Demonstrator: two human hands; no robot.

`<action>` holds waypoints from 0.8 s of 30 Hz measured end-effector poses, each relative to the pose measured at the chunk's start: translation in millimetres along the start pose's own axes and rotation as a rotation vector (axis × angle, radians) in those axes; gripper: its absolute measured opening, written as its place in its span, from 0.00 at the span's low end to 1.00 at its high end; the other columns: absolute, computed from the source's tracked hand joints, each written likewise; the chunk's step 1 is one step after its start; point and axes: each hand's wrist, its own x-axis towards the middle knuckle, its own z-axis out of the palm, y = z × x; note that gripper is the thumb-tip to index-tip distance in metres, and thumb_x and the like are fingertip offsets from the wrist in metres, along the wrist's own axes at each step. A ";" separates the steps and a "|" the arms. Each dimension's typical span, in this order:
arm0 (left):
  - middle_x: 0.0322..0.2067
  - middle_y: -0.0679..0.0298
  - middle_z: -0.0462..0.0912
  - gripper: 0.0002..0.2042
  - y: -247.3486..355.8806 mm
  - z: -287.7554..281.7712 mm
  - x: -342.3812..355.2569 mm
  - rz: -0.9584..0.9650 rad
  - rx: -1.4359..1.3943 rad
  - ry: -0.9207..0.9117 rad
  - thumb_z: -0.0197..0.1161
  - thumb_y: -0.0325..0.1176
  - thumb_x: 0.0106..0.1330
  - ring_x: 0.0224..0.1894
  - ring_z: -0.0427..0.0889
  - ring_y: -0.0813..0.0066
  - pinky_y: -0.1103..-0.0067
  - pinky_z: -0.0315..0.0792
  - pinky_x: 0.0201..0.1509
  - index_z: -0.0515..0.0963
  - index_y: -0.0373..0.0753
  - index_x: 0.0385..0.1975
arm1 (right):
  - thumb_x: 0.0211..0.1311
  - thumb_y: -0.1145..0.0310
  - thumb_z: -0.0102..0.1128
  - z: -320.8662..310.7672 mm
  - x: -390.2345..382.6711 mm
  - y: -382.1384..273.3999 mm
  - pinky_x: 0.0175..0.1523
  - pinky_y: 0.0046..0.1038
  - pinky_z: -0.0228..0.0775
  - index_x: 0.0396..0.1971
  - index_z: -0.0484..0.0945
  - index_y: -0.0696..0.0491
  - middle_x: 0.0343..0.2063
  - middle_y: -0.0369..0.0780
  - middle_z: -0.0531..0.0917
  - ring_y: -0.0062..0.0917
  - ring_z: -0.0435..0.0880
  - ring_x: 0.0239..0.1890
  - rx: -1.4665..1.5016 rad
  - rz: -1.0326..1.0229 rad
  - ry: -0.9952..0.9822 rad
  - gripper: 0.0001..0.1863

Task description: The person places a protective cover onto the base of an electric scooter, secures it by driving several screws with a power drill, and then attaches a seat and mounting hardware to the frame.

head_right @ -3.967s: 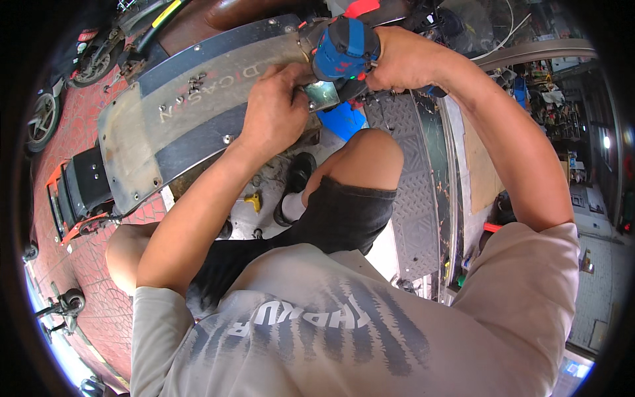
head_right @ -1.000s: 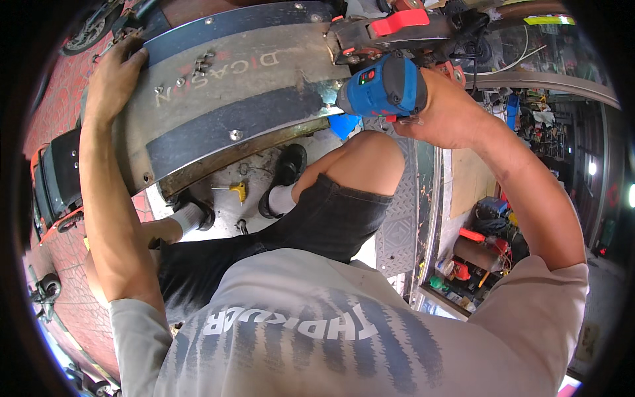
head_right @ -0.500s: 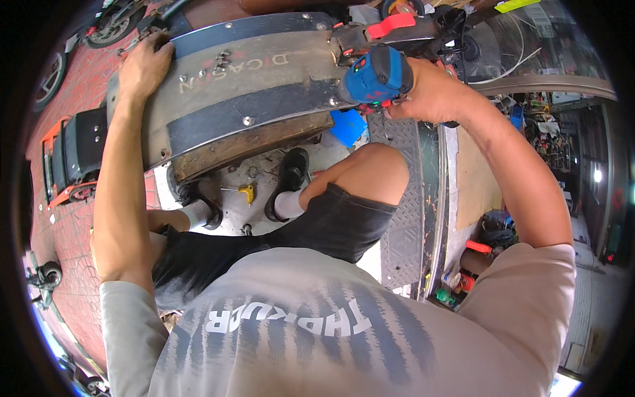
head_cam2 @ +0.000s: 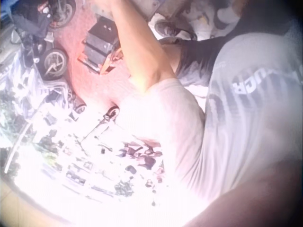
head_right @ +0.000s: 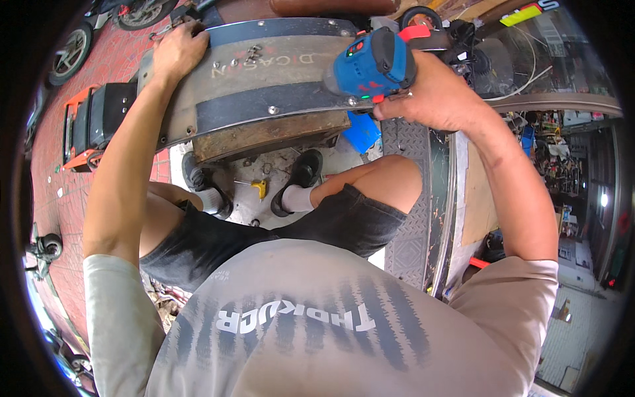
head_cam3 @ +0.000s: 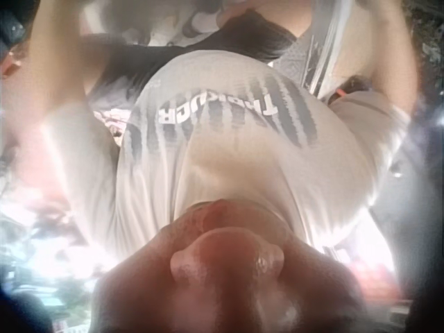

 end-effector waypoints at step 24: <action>0.53 0.41 0.87 0.22 34.7 -43.7 -23.6 -0.126 -0.167 -0.038 0.56 0.44 0.70 0.60 0.84 0.42 0.52 0.70 0.72 0.85 0.33 0.51 | 0.49 0.71 0.83 24.7 69.3 -43.0 0.47 0.38 0.80 0.51 0.80 0.60 0.41 0.47 0.87 0.41 0.87 0.40 -0.763 -0.244 -0.169 0.28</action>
